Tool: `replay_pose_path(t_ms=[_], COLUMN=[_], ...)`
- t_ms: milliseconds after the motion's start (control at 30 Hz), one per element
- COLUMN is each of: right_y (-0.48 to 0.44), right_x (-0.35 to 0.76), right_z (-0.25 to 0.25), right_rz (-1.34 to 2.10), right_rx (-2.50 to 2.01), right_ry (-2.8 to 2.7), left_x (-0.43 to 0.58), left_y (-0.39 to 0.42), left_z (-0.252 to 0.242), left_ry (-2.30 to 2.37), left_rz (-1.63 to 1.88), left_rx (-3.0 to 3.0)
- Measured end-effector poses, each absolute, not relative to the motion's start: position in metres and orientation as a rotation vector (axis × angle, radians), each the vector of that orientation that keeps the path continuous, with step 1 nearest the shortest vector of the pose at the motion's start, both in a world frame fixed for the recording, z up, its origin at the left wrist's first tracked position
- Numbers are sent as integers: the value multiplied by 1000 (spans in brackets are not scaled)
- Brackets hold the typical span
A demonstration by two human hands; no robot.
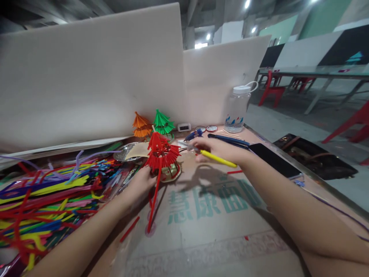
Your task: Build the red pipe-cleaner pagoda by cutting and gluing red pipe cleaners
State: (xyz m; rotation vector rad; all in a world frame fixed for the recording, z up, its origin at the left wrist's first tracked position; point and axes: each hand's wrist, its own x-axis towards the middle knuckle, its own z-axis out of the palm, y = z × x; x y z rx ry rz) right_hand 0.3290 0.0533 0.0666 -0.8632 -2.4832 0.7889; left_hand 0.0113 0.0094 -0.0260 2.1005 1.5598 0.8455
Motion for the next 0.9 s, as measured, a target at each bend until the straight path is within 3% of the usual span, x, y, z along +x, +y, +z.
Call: replay_pose_path(t_ms=[333, 500, 633, 900], right_y=[82, 81, 79, 86], right_x=[319, 310, 311, 316], right_z=[22, 7, 8, -1], right_rz=[386, 274, 238, 154], right_rx=[-1768, -1886, -1909, -1830], right_ry=[-2429, -2475, -2533, -2606], left_x=[14, 0, 8, 28], left_y=[3, -4, -13, -29], left_z=[-14, 10, 17, 26], left_ry=[1449, 1614, 1425, 1350], left_rz=[777, 378, 247, 358], left_rx=[2175, 2189, 2201, 2181])
